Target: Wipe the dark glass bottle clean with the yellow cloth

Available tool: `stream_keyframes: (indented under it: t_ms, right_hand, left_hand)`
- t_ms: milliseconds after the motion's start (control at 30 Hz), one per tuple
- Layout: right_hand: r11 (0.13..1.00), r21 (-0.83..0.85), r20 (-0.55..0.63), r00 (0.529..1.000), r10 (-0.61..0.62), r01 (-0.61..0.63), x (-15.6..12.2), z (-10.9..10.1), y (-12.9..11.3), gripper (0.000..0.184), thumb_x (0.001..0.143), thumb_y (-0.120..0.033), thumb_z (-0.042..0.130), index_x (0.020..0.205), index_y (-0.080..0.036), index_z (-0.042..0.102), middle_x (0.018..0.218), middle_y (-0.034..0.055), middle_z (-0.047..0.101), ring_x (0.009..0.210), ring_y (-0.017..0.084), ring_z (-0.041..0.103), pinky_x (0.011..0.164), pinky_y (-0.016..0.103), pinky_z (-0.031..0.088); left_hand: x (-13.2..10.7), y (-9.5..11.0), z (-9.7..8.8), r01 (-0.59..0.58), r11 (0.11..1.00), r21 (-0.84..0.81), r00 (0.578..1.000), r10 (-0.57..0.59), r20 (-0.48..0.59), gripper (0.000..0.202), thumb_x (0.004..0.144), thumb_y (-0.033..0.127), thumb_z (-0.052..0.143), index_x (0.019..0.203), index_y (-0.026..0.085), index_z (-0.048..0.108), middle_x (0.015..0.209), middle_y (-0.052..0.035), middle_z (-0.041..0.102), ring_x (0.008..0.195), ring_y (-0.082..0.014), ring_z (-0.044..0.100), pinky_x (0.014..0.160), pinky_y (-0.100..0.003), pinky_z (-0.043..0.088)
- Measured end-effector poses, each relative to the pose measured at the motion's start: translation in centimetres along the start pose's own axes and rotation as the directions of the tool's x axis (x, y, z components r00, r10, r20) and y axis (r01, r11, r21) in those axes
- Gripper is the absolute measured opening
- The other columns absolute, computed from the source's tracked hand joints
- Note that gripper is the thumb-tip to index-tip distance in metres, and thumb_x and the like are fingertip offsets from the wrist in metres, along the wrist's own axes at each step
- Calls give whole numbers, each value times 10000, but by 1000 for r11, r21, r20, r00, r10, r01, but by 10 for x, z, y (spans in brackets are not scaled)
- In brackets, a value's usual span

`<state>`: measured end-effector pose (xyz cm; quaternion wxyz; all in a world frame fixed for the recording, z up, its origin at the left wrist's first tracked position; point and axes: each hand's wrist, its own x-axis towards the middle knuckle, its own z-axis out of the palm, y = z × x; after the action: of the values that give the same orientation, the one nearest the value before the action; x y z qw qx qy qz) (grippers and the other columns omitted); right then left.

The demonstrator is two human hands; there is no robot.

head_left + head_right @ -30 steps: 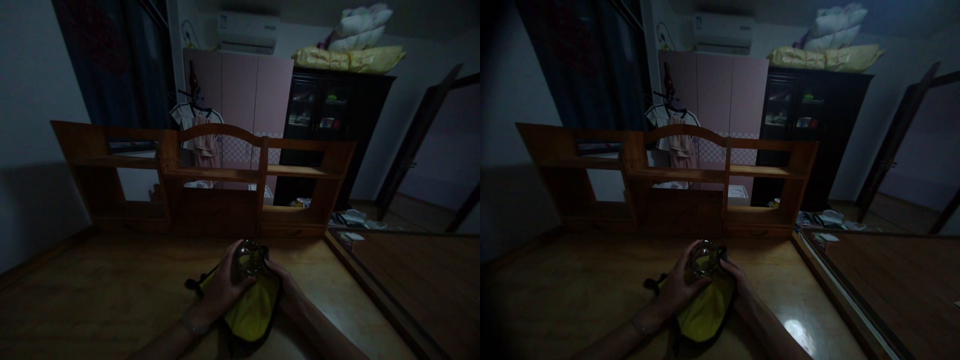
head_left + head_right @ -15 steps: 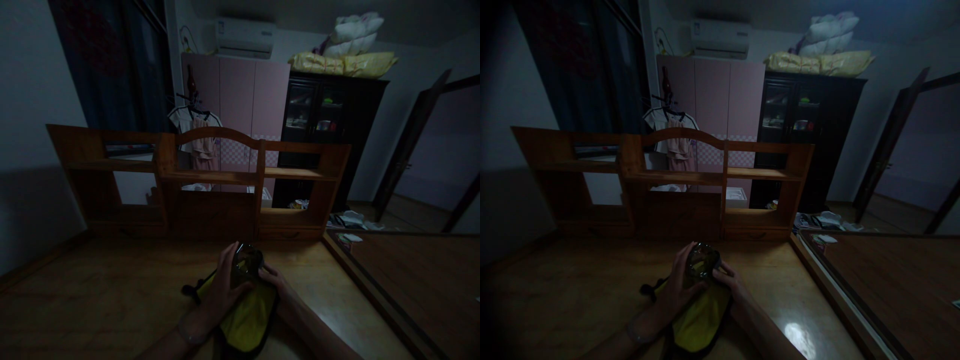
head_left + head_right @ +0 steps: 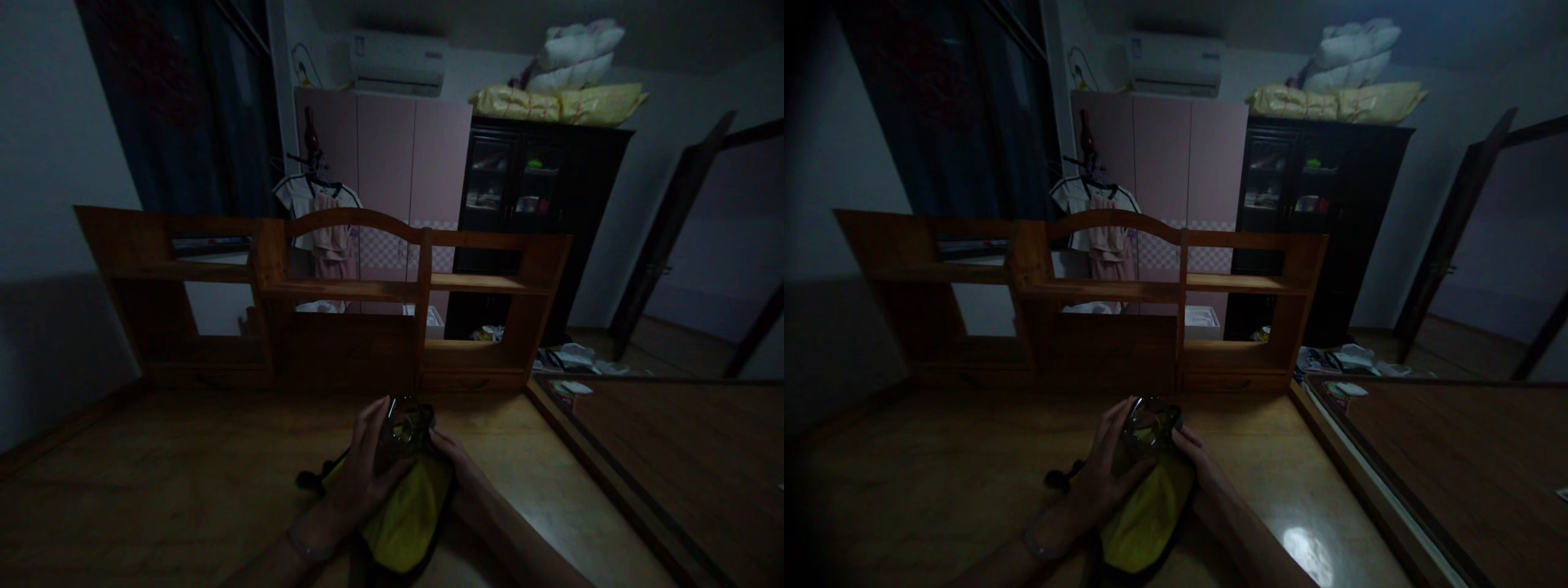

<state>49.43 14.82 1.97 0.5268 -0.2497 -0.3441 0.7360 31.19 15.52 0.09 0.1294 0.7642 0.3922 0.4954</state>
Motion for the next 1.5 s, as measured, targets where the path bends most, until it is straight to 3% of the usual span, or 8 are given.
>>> stream_keyframes:
  t_ms: [100, 267, 467, 733, 867, 1133, 1333, 1500]
  right_hand:
    - [1000, -7, -15, 1000, 5, -6, 1, -1, 2, 275, 793, -340, 741, 1025, -195, 720, 1027, 56, 760, 929, 237, 701, 875, 358, 504]
    - [1000, -4, 17, 1000, 7, -7, -2, 1, 0, 295, 797, -349, 742, 1051, -203, 712, 1030, 68, 758, 900, 236, 703, 864, 372, 503]
    - [999, -24, -7, 999, 31, -31, -7, 6, -4, 285, 846, -361, 688, 1084, -204, 703, 1059, 61, 753, 968, 229, 689, 904, 352, 487]
    - [997, -45, -58, 996, 64, -67, 0, -4, 8, 350, 811, -371, 720, 1090, -160, 702, 979, 96, 764, 877, 249, 712, 842, 373, 511]
    - [981, -191, -156, 985, -69, 38, 5, -11, 12, 323, 754, -348, 773, 1028, -183, 727, 951, 76, 766, 873, 255, 706, 818, 361, 517]
    - [763, -570, -6, 927, -375, 305, 2, -10, 4, 313, 797, -360, 726, 1076, -217, 724, 1004, 57, 741, 985, 283, 646, 879, 378, 492]
    - [654, -728, -127, 897, -423, 205, 1, -10, 4, 95, 753, -273, 728, 784, -183, 739, 704, 30, 724, 693, 233, 648, 589, 278, 478]
    - [697, -696, -166, 905, -391, 173, -3, -5, 2, 218, 774, -367, 720, 755, -152, 747, 694, 28, 721, 660, 209, 634, 567, 258, 441]
  left_hand:
    - [-2, -1, 2, 34, 999, -5, 998, -34, -61, 871, 852, 342, 685, 1510, 309, 117, 1443, -120, 314, 1348, -301, 378, 1102, -518, 383]
    - [-3, 3, -1, 12, 1000, 14, 994, -11, -105, 755, 847, 331, 694, 1467, 316, 262, 1431, -109, 333, 1344, -302, 378, 1106, -524, 381]
    - [1, 2, -5, -58, 998, 3, 998, 58, 6, 732, 890, 280, 643, 1485, 312, 218, 1491, -91, 339, 1389, -274, 336, 1146, -514, 334]
    - [1, 5, -4, -198, 980, 25, 972, 193, 133, 703, 909, 227, 605, 1491, 335, 226, 1526, -108, 264, 1401, -306, 317, 1121, -536, 365]
    - [0, 7, -2, -210, 977, 16, 958, 203, 203, 665, 923, 177, 563, 1486, 324, 240, 1560, -103, 185, 1429, -296, 268, 1125, -521, 364]
    - [-2, 6, -2, -270, 963, -18, 912, 262, 317, 752, 876, 266, 650, 1491, 294, 218, 1544, -122, 207, 1418, -298, 292, 1121, -487, 383]
    - [-3, 12, -3, -251, 968, 8, 920, 236, 312, 798, 861, 322, 658, 1502, 261, 186, 1520, -129, 267, 1392, -296, 327, 1122, -483, 380]
    - [-1, 11, -4, -184, 982, -27, 945, 185, 268, 804, 842, 359, 683, 1485, 265, 210, 1489, -128, 327, 1368, -305, 361, 1119, -499, 375]
